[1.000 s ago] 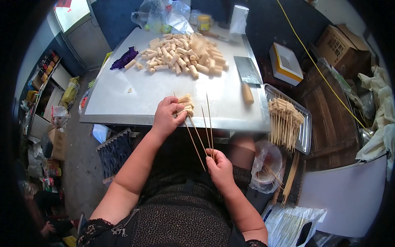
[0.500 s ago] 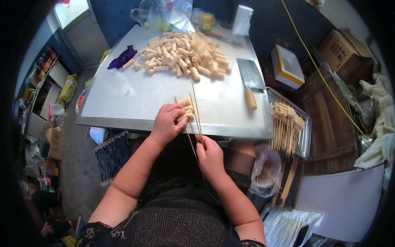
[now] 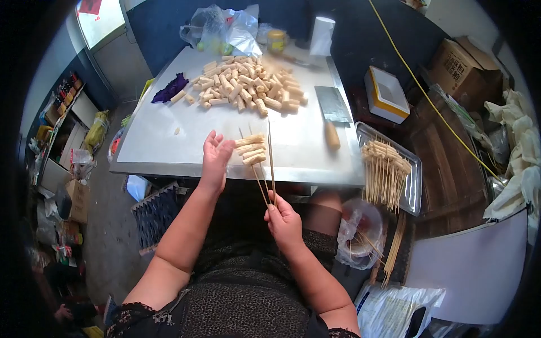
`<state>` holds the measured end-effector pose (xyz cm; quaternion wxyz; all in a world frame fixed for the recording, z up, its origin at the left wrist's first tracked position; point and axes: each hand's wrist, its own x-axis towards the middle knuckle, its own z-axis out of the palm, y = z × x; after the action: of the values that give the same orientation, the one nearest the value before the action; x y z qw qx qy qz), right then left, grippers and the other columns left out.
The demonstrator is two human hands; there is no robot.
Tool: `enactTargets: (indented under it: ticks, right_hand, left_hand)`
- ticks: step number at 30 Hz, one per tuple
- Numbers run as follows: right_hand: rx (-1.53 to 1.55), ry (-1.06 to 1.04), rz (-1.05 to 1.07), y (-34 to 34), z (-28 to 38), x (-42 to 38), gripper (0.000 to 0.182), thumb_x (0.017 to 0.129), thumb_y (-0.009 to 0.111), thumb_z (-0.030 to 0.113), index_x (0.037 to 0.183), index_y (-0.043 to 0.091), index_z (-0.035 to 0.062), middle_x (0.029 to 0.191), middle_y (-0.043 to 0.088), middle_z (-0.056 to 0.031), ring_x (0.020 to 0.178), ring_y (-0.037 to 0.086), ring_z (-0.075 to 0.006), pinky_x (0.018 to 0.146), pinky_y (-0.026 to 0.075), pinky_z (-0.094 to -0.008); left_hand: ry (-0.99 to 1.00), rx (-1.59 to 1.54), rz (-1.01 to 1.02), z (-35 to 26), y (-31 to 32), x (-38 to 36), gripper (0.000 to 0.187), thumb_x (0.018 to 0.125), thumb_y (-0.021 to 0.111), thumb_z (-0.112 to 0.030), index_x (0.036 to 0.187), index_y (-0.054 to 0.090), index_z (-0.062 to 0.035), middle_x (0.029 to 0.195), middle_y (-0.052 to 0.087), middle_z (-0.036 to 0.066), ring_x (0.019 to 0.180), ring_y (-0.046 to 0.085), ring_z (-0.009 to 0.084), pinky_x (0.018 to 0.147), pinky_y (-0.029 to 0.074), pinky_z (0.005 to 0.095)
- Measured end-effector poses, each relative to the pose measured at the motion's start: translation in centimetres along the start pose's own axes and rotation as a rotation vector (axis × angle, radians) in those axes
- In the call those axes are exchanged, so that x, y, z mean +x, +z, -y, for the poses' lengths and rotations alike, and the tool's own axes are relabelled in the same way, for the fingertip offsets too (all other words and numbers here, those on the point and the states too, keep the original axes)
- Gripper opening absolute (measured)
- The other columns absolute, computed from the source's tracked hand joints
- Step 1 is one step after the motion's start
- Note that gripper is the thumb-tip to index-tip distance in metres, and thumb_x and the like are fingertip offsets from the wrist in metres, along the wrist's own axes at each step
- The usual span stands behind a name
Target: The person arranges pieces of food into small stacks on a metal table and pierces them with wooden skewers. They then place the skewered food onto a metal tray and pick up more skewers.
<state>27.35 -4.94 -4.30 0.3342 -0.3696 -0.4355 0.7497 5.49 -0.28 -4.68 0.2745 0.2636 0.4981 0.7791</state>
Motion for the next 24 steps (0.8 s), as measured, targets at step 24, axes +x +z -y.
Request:
enactTargets:
  ticks: [24]
  right_hand:
    - [-0.919,-0.193,-0.847,-53.0,2.7,13.2,0.045,0.085,0.052,0.006,0.129,0.054,-0.0030,0.077,0.064,-0.0071,0.065,0.059,-0.0157,0.060,0.049,-0.0291]
  left_hand:
    - [-0.281,0.288,0.436,-4.0,-0.2,0.0,0.038,0.092,0.060,-0.014,0.127,0.052,-0.0029,0.109,0.065,0.009,0.092,0.063,0.0169,0.080,0.052,0.0295]
